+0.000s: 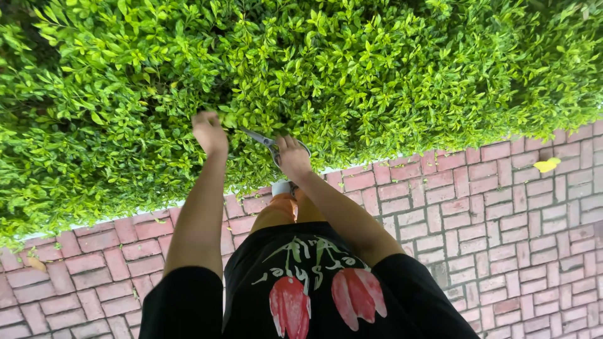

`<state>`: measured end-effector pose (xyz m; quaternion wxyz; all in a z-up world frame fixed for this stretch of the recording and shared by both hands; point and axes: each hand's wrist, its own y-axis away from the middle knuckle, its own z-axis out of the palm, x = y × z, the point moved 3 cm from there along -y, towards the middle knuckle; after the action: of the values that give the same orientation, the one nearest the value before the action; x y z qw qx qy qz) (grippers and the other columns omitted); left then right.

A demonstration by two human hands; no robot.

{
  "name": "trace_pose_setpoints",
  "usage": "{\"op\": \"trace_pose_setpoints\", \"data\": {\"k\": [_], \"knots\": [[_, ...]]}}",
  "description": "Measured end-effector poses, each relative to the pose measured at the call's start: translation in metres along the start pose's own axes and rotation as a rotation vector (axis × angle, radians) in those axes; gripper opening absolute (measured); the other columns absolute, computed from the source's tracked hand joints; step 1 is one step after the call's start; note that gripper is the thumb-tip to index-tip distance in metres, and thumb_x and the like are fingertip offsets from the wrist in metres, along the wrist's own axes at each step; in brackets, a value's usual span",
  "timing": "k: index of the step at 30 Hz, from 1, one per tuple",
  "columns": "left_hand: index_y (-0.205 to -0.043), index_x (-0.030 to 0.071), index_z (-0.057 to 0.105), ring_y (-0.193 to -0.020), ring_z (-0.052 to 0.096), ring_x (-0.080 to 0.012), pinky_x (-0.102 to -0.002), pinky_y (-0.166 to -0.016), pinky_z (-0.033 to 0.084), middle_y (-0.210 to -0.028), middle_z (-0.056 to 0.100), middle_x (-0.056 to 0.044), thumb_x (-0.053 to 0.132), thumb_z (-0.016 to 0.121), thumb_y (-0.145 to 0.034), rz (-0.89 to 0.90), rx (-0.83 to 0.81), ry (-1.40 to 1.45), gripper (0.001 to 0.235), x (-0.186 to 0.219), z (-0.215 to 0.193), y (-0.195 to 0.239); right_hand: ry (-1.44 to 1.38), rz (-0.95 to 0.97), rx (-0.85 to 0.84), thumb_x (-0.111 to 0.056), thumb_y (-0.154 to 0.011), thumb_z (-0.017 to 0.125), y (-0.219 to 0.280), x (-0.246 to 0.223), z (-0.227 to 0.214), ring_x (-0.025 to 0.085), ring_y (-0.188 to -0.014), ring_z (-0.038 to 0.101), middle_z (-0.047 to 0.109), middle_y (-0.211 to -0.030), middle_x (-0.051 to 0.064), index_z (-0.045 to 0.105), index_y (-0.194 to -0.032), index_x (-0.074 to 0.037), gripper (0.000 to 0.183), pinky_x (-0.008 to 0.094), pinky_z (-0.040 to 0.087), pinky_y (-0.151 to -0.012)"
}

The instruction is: The person trims a dense green hedge using a pair of metal shears. They hold the shears in their right hand and use their left hand to guide the foliage while cutting along the top and sides of the hedge.

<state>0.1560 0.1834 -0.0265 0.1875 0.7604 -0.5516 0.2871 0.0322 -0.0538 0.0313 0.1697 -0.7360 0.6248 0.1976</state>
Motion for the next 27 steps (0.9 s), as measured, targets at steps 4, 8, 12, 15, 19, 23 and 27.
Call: {"op": "trace_pose_setpoints", "data": {"k": [4, 8, 12, 15, 19, 23, 27], "knots": [[-0.105, 0.009, 0.074, -0.096, 0.073, -0.0225, -0.028, -0.076, 0.063, -0.123, 0.064, -0.012, -0.006, 0.067, -0.094, -0.092, -0.031, 0.089, 0.020, -0.002, 0.012, -0.051, -0.022, 0.059, 0.013, 0.000, -0.081, 0.068, 0.004, 0.013, 0.012, 0.035, -0.106, 0.065, 0.061, -0.113, 0.018, 0.053, -0.129, -0.002, 0.050, 0.042, 0.058, -0.084], [-0.128, 0.009, 0.065, -0.109, 0.062, -0.0366, -0.040, -0.084, 0.063, -0.130, 0.046, -0.022, -0.004, 0.081, -0.075, 0.033, -0.121, 0.006, 0.057, 0.065, -0.018, -0.042, 0.058, 0.081, 0.010, 0.002, -0.080, 0.068, -0.006, 0.014, -0.011, 0.036, -0.108, 0.061, 0.059, -0.115, 0.019, 0.053, -0.132, -0.002, 0.054, 0.045, 0.054, -0.088], [-0.128, 0.016, 0.060, -0.108, 0.063, -0.0323, -0.038, -0.086, 0.060, -0.136, 0.043, -0.018, 0.017, 0.084, -0.081, -0.281, -0.549, -0.202, 0.053, 0.040, 0.010, -0.008, 0.121, 0.099, -0.037, -0.017, -0.070, 0.078, -0.030, -0.002, -0.037, 0.036, -0.110, 0.055, 0.056, -0.111, 0.017, 0.053, -0.125, -0.003, 0.062, 0.049, 0.046, -0.093], [-0.108, 0.013, 0.072, -0.098, 0.071, -0.0309, -0.038, -0.085, 0.060, -0.123, 0.061, -0.016, 0.012, 0.080, -0.082, -0.143, -0.422, -0.186, 0.027, -0.016, 0.043, -0.005, 0.178, 0.084, -0.111, -0.024, -0.068, 0.081, -0.040, -0.005, -0.032, 0.035, -0.112, 0.053, 0.055, -0.112, 0.016, 0.053, -0.125, -0.004, 0.066, 0.048, 0.044, -0.094], [-0.090, 0.010, 0.078, -0.084, 0.073, -0.0323, -0.044, -0.077, 0.058, -0.096, 0.077, -0.013, 0.011, 0.076, -0.084, -0.056, -0.122, -0.067, 0.006, -0.020, 0.015, -0.018, 0.208, 0.078, -0.150, -0.024, -0.071, 0.081, -0.052, -0.011, -0.023, 0.033, -0.115, 0.053, 0.055, -0.116, 0.013, 0.053, -0.125, -0.007, 0.063, 0.047, 0.043, -0.094], [-0.092, 0.011, 0.078, -0.082, 0.074, -0.0304, -0.043, -0.076, 0.059, -0.096, 0.077, -0.012, 0.011, 0.076, -0.085, -0.125, -0.127, -0.028, 0.008, -0.020, 0.003, -0.017, 0.203, 0.056, -0.129, -0.025, -0.070, 0.081, -0.068, -0.020, -0.016, 0.033, -0.115, 0.052, 0.054, -0.116, 0.013, 0.054, -0.125, -0.007, 0.064, 0.047, 0.043, -0.094], [-0.091, 0.011, 0.078, -0.081, 0.073, -0.0305, -0.043, -0.076, 0.059, -0.099, 0.076, -0.014, 0.012, 0.077, -0.084, -0.119, -0.173, -0.032, 0.007, -0.007, 0.002, -0.006, 0.178, -0.004, -0.081, -0.018, -0.073, 0.079, -0.084, -0.016, 0.014, 0.034, -0.114, 0.056, 0.057, -0.114, 0.015, 0.055, -0.123, -0.006, 0.057, 0.048, 0.047, -0.094]]}}
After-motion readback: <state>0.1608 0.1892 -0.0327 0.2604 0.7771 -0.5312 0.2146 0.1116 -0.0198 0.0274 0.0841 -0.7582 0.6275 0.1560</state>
